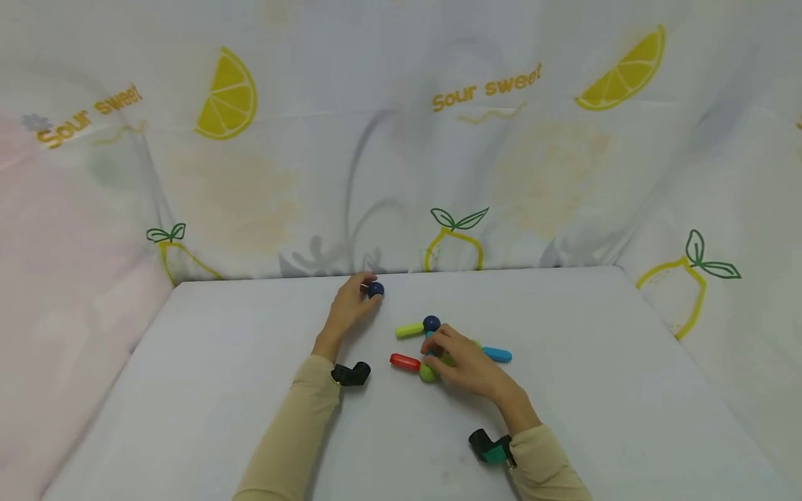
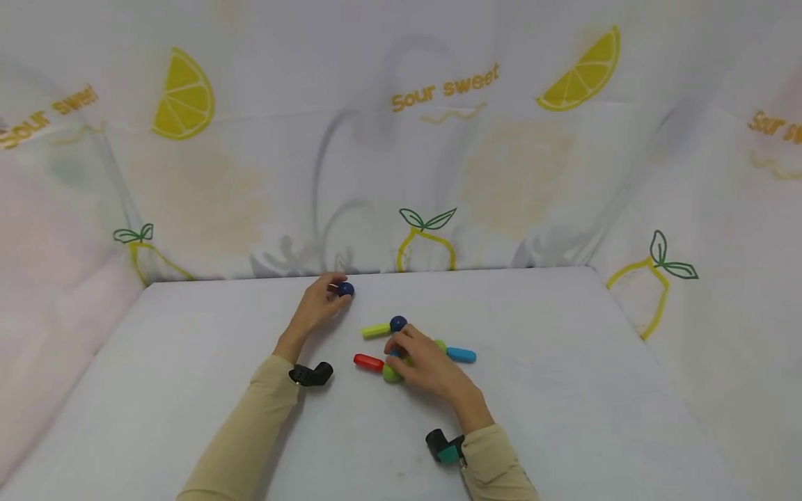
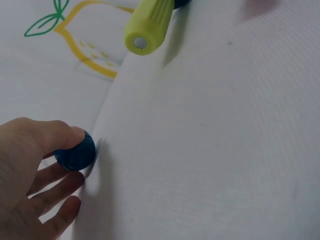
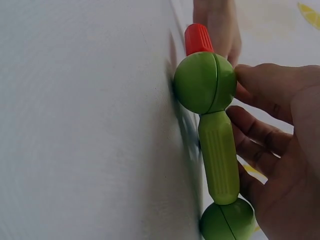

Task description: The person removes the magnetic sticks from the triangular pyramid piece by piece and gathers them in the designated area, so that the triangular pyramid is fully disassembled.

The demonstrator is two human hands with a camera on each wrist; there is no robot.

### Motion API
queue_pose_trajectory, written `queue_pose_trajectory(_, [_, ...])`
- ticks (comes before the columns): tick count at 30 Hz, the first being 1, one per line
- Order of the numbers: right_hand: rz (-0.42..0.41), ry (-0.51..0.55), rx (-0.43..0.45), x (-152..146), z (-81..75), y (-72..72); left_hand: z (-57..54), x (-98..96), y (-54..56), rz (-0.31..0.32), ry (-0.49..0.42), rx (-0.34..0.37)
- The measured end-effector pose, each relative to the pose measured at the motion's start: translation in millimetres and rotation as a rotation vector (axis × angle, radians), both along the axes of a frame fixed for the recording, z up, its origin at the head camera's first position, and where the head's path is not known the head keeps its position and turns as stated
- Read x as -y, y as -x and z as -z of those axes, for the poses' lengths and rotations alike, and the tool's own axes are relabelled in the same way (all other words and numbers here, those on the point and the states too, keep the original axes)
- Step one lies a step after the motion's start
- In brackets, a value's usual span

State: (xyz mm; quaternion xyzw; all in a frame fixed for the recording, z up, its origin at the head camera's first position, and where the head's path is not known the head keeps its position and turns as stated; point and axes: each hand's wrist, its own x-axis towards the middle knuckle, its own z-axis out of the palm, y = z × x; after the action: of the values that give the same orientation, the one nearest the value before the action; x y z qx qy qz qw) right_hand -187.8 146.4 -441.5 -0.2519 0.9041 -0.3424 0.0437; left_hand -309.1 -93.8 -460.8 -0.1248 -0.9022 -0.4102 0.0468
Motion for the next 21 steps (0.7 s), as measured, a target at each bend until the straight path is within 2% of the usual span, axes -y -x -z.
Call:
queue_pose_trajectory(7, [-0.046,0.003,-0.024,-1,-0.2,-2.6,-1.7,2.8,-4.4,0.021,0.045,-0.032])
queue_pose_trajectory(12, [-0.069,0.000,-0.040,0,-2.6,-2.9,-6.3,9.5,-10.3,-0.001,0.065,-0.029])
queue_pose_trajectory(17, [-0.060,-0.028,-0.017,1,-2.0,-3.1,-14.8,11.8,-31.7,-0.031,0.063,-0.025])
queue_pose_trajectory(19, [-0.049,-0.034,-0.006,1,-1.2,-3.1,-16.4,12.0,-44.0,-0.007,0.053,-0.035])
queue_pose_trajectory(21, [-0.043,-0.036,-0.007,2,-0.6,-2.9,-16.7,12.8,-56.3,0.062,0.040,-0.036])
